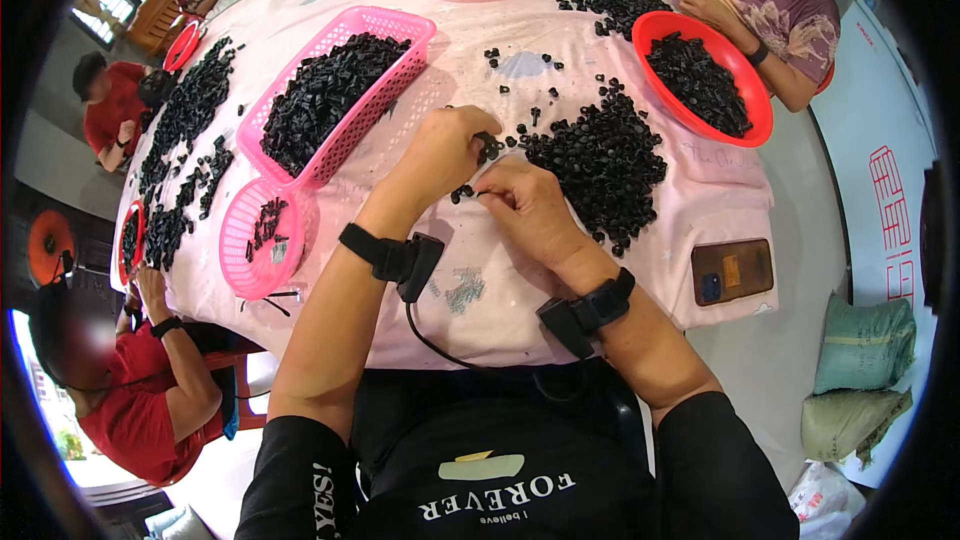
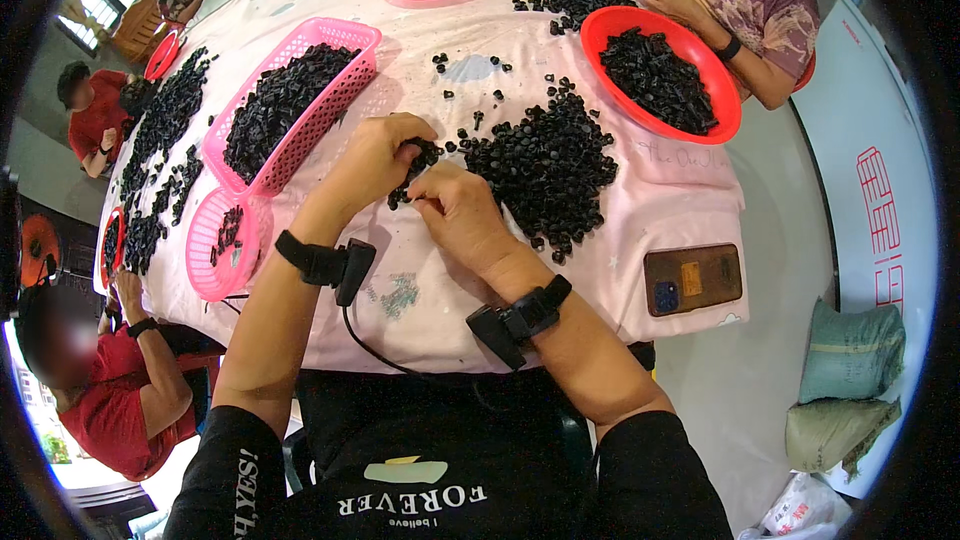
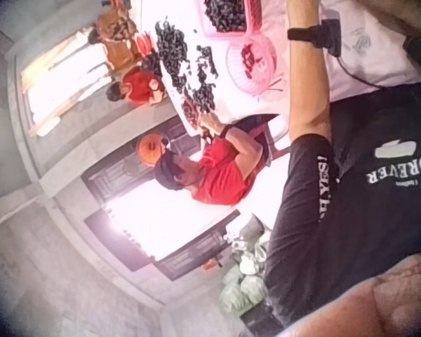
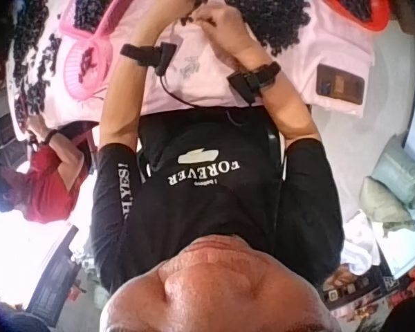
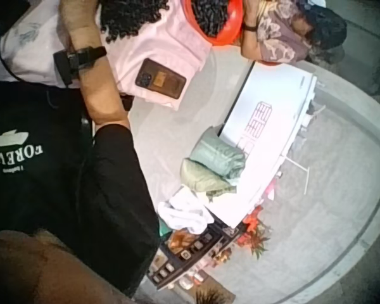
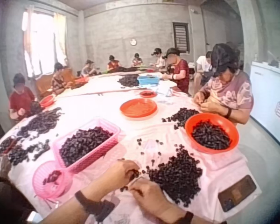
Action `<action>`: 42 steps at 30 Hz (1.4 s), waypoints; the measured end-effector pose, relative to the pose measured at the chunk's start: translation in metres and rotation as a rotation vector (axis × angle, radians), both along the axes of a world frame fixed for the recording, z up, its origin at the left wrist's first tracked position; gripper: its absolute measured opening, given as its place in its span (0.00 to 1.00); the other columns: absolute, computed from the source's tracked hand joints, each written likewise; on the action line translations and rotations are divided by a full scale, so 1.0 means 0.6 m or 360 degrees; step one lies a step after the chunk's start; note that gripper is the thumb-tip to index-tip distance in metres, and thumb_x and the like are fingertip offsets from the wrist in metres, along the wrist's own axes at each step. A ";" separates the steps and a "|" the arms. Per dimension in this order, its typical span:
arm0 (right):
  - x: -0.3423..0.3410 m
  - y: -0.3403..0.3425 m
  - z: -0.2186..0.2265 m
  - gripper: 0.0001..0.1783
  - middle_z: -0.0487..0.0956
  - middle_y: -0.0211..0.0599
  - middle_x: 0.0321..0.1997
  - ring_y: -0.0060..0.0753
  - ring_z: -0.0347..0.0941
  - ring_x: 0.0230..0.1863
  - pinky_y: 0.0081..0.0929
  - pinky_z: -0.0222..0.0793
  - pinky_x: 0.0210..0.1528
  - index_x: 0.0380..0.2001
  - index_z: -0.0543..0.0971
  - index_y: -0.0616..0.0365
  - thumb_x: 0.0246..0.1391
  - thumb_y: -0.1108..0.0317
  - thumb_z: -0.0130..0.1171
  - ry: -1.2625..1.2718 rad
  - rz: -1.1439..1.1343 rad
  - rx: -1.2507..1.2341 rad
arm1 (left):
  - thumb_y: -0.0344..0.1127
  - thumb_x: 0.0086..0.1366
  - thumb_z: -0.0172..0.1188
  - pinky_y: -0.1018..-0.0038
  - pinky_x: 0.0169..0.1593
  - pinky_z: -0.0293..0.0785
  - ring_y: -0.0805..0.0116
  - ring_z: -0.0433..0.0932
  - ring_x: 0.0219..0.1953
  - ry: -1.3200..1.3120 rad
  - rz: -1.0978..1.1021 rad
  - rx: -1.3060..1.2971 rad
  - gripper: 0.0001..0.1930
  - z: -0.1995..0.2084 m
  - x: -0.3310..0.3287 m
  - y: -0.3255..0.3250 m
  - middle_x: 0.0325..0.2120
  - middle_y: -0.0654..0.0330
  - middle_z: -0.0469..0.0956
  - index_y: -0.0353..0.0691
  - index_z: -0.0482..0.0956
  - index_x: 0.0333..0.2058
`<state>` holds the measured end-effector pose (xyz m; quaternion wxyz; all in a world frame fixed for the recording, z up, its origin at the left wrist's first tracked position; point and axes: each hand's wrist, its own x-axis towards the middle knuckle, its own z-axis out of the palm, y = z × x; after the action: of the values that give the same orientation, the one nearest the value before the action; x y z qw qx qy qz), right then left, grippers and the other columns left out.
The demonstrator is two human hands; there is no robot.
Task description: Manually assembling small black plastic shoe components and eyelets at a shared work table.
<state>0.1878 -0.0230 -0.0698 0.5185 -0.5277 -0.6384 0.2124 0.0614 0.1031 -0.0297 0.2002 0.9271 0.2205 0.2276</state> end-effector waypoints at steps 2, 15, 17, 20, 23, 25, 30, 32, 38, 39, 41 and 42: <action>-0.003 -0.002 0.003 0.04 0.80 0.43 0.32 0.48 0.80 0.34 0.36 0.76 0.38 0.30 0.82 0.62 0.48 0.78 0.62 0.0037 -0.0114 -0.0018 | 0.16 0.55 0.59 0.65 0.41 0.78 0.52 0.83 0.36 -0.0230 0.0161 -0.0053 0.16 0.008 -0.012 -0.017 0.37 0.49 0.83 0.36 0.84 0.41; -0.002 -0.001 0.012 0.11 0.81 0.41 0.33 0.36 0.80 0.32 0.27 0.76 0.36 0.40 0.81 0.60 0.51 0.78 0.65 0.0202 -0.0043 -0.0014 | 0.12 0.62 0.54 0.78 0.47 0.73 0.72 0.78 0.50 -0.0553 0.0407 -0.0827 0.31 -0.010 -0.086 -0.103 0.49 0.57 0.81 0.38 0.67 0.64; -0.002 -0.001 0.012 0.15 0.81 0.39 0.32 0.33 0.80 0.32 0.26 0.76 0.35 0.43 0.80 0.59 0.50 0.79 0.65 0.0211 -0.0024 0.0083 | 0.13 0.65 0.52 0.77 0.51 0.73 0.72 0.77 0.51 -0.0660 0.0342 -0.1027 0.31 -0.011 -0.080 -0.113 0.50 0.54 0.80 0.37 0.63 0.66; -0.004 -0.003 0.019 0.17 0.79 0.36 0.32 0.30 0.79 0.30 0.25 0.76 0.34 0.44 0.80 0.58 0.49 0.80 0.65 0.0242 0.0011 0.0025 | 0.14 0.66 0.52 0.77 0.52 0.73 0.73 0.77 0.51 -0.0729 0.0308 -0.1238 0.30 -0.012 -0.078 -0.123 0.50 0.53 0.80 0.35 0.62 0.66; -0.001 -0.006 0.027 0.18 0.78 0.34 0.34 0.27 0.78 0.30 0.23 0.75 0.34 0.45 0.81 0.56 0.48 0.81 0.66 0.0094 0.0068 0.0018 | 0.15 0.67 0.53 0.78 0.51 0.73 0.74 0.77 0.49 -0.0757 0.0303 -0.1359 0.29 -0.014 -0.075 -0.131 0.49 0.54 0.80 0.34 0.62 0.66; 0.002 -0.008 0.027 0.19 0.78 0.33 0.36 0.27 0.77 0.30 0.23 0.75 0.33 0.44 0.81 0.55 0.48 0.81 0.66 0.0049 0.0083 0.0055 | 0.17 0.67 0.53 0.79 0.50 0.73 0.75 0.77 0.47 -0.0733 0.0306 -0.1365 0.29 -0.011 -0.071 -0.137 0.48 0.55 0.81 0.34 0.62 0.66; 0.004 -0.010 0.027 0.16 0.78 0.34 0.39 0.28 0.78 0.32 0.23 0.75 0.34 0.42 0.82 0.56 0.48 0.81 0.66 -0.0028 0.0085 0.0039 | 0.22 0.69 0.56 0.80 0.47 0.74 0.78 0.78 0.41 -0.0617 0.0390 -0.1302 0.27 -0.006 -0.071 -0.146 0.45 0.58 0.82 0.33 0.63 0.65; 0.001 -0.007 0.018 0.10 0.79 0.36 0.37 0.31 0.80 0.33 0.26 0.75 0.35 0.40 0.80 0.59 0.53 0.77 0.63 0.0058 0.0080 0.0122 | 0.26 0.71 0.57 0.80 0.45 0.75 0.78 0.78 0.40 -0.0643 0.0437 -0.1173 0.22 -0.011 -0.076 -0.148 0.41 0.59 0.82 0.31 0.69 0.61; -0.003 -0.006 0.019 0.06 0.81 0.41 0.27 0.33 0.81 0.30 0.29 0.76 0.35 0.39 0.74 0.62 0.64 0.70 0.54 0.0418 0.0045 -0.0252 | 0.29 0.70 0.57 0.81 0.29 0.71 0.80 0.75 0.25 -0.0724 0.0846 -0.1286 0.08 -0.012 -0.117 -0.139 0.25 0.64 0.79 0.31 0.80 0.42; -0.003 -0.005 0.018 0.06 0.81 0.41 0.27 0.33 0.81 0.30 0.29 0.76 0.35 0.39 0.74 0.62 0.64 0.70 0.54 0.0419 0.0049 -0.0251 | 0.29 0.70 0.56 0.81 0.27 0.70 0.80 0.74 0.22 -0.0714 0.0806 -0.1347 0.07 -0.018 -0.124 -0.136 0.23 0.65 0.78 0.31 0.80 0.41; 0.001 -0.003 0.012 0.07 0.81 0.40 0.27 0.33 0.81 0.29 0.29 0.76 0.34 0.40 0.72 0.61 0.66 0.69 0.51 0.0501 -0.0035 -0.0215 | 0.29 0.70 0.56 0.81 0.26 0.69 0.80 0.74 0.22 -0.0679 0.0817 -0.1343 0.07 -0.027 -0.128 -0.140 0.22 0.65 0.78 0.31 0.80 0.40; 0.003 -0.002 0.010 0.07 0.81 0.40 0.27 0.33 0.81 0.29 0.29 0.76 0.34 0.40 0.72 0.61 0.66 0.69 0.51 0.0500 -0.0033 -0.0216 | 0.28 0.70 0.56 0.81 0.26 0.69 0.80 0.74 0.22 -0.0643 0.0823 -0.1341 0.07 -0.029 -0.128 -0.141 0.22 0.65 0.78 0.31 0.80 0.39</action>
<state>0.1895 -0.0239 -0.0638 0.5772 -0.5285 -0.5281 0.3296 -0.0157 0.0183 -0.0470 0.5308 0.6196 0.4712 0.3351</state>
